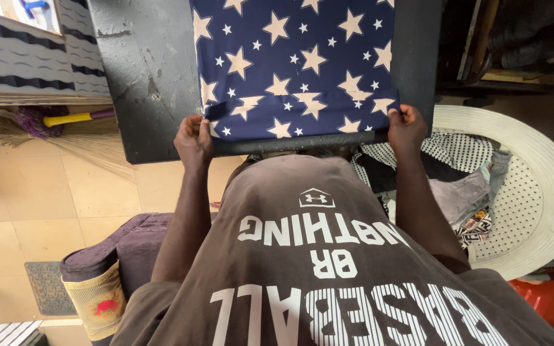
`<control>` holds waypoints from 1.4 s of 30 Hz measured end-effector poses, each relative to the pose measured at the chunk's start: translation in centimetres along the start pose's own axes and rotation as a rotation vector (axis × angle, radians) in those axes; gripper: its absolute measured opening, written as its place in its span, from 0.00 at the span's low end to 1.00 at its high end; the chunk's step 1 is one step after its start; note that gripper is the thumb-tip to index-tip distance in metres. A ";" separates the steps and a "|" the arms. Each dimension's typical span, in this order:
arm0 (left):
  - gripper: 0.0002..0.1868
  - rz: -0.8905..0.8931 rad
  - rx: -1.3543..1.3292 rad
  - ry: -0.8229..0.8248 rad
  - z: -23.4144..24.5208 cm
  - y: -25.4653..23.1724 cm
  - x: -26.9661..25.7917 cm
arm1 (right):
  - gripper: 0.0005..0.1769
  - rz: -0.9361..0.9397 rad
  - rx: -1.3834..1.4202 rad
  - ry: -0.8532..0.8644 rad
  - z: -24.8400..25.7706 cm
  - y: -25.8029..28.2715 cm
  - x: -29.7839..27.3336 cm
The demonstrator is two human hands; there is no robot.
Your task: The person takes a star-patterned shirt and a plain t-shirt from a basket, folds each one on a table, and places them into a storage bag.
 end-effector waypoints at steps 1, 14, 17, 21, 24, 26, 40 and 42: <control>0.09 0.004 0.001 0.003 0.0 0.1 -0.4 | 0.14 -0.004 -0.002 0.001 0.0 -0.3 -0.3; 0.09 -0.076 0.334 -0.218 0.1 -0.2 -0.5 | 0.13 0.240 -0.388 -0.181 -0.3 3.4 -3.0; 0.13 0.003 0.361 -0.165 0.1 -1.0 -0.1 | 0.14 0.150 -0.370 -0.161 -0.2 3.7 -2.6; 0.13 0.115 0.418 -0.080 -0.2 -0.9 1.1 | 0.13 0.022 -0.293 -0.109 -0.2 2.7 -1.5; 0.11 -0.129 0.360 -0.122 0.3 -2.9 1.6 | 0.11 0.227 -0.278 -0.203 0.3 3.7 -1.7; 0.10 -0.125 0.207 -0.101 0.3 -2.5 2.4 | 0.11 0.193 -0.183 -0.219 0.1 3.0 -1.3; 0.13 -0.144 0.212 -0.031 -1.1 -0.4 4.7 | 0.13 0.059 -0.139 -0.143 -0.8 3.1 0.5; 0.16 0.003 -0.060 -0.024 -1.3 1.5 4.9 | 0.15 0.116 -0.175 -0.135 -0.7 4.1 0.6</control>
Point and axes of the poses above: each hand's wrist, its own x-axis towards the middle knuckle, its own z-axis out of the back of the hand, y = z × x, the point moved 10 cm from there along x, towards the middle knuckle, and after that the axes turned 6 degrees about y, right-handed, at the moved point
